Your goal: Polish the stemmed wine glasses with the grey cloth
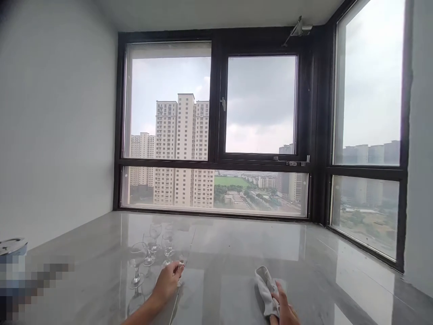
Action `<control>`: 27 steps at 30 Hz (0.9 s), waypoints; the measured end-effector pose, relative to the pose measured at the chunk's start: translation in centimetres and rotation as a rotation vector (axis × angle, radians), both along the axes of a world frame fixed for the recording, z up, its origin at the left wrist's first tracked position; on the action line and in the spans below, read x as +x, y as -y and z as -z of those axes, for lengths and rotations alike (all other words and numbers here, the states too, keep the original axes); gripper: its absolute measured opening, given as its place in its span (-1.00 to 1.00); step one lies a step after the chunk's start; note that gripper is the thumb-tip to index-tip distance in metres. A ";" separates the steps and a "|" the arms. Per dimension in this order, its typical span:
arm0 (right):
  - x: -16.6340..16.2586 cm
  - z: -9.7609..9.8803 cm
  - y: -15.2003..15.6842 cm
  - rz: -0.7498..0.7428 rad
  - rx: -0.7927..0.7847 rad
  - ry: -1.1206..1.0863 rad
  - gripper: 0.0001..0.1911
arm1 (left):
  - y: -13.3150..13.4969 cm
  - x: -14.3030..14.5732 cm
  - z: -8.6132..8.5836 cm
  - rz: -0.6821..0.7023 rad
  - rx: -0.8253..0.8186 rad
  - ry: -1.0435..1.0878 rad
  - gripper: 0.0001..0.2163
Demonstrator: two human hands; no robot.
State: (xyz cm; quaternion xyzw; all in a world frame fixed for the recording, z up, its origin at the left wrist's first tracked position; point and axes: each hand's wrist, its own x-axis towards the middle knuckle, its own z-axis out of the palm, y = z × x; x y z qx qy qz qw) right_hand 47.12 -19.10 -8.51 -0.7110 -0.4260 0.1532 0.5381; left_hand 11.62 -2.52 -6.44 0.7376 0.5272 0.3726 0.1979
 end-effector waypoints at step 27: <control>-20.9 -3.4 -12.9 -0.094 0.467 0.490 -0.56 | 0.9 2.8 -0.8 0.252 0.305 -0.304 -0.77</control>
